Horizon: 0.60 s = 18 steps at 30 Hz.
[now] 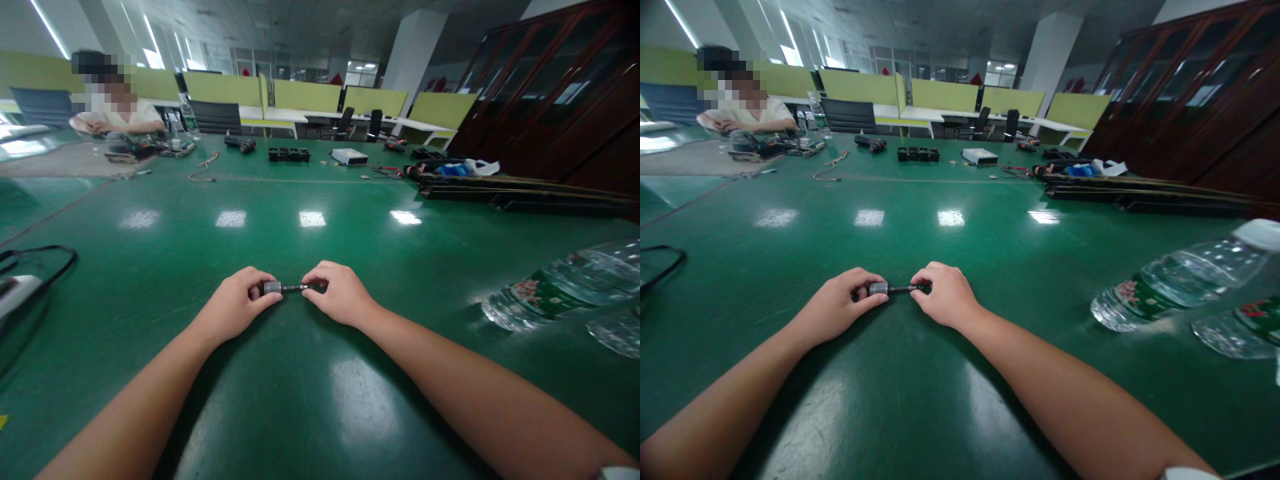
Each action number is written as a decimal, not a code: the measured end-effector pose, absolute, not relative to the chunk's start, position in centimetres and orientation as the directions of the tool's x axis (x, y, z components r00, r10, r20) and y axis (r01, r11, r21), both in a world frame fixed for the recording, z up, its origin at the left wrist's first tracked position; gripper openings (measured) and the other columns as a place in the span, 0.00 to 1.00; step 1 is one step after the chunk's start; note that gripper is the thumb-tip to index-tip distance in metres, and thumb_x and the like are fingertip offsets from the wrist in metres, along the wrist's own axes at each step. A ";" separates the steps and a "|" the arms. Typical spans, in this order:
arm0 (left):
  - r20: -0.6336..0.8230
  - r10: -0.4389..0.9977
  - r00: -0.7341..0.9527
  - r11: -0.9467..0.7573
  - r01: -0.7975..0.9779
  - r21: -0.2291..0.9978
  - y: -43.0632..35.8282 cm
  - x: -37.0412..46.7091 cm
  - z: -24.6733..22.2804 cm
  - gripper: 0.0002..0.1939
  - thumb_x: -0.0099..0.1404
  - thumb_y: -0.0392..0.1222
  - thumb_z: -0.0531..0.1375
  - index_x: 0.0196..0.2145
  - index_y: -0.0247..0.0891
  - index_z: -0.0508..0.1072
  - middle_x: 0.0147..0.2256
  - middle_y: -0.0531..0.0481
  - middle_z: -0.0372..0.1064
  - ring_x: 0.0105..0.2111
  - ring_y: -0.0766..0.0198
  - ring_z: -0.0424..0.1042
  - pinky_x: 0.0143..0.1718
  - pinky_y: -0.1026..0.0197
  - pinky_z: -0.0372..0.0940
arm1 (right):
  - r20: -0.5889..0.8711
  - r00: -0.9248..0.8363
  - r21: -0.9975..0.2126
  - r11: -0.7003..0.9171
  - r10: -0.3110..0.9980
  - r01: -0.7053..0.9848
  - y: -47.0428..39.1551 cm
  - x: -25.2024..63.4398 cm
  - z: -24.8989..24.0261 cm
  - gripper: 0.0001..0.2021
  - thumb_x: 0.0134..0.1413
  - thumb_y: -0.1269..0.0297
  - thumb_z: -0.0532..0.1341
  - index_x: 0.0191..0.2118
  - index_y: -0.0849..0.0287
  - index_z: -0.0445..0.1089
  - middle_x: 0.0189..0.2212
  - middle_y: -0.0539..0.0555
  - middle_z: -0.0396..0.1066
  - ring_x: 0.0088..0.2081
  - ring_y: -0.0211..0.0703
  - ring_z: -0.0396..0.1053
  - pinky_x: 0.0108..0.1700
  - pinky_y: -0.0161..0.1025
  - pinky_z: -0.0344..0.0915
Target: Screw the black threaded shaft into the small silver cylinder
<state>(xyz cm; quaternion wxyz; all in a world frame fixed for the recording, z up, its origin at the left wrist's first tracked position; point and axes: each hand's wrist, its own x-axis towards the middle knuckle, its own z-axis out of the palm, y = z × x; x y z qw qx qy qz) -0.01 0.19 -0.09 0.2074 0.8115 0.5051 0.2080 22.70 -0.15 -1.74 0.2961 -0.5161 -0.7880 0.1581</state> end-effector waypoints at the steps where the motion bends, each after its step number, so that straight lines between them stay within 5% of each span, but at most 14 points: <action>1: 0.129 0.906 0.402 -0.403 0.734 0.547 0.2 0.0 -0.1 0.16 0.62 0.53 0.60 0.42 0.41 0.76 0.31 0.52 0.67 0.28 0.63 0.66 0.32 0.61 0.61 | 0.302 -0.291 -0.569 0.416 0.908 0.710 -0.1 22.7 -1.7 0.05 0.49 0.67 0.65 0.35 0.55 0.76 0.32 0.50 0.72 0.32 0.37 0.66 0.36 0.36 0.60; 18: 0.124 0.874 0.470 -0.454 0.699 0.553 -0.3 0.0 0.0 0.16 0.63 0.52 0.59 0.43 0.41 0.75 0.34 0.51 0.69 0.29 0.63 0.65 0.34 0.60 0.61 | 0.314 -0.398 -0.657 0.500 0.862 0.564 -0.7 22.1 -1.2 0.09 0.50 0.71 0.64 0.40 0.57 0.74 0.33 0.51 0.74 0.35 0.38 0.69 0.41 0.37 0.64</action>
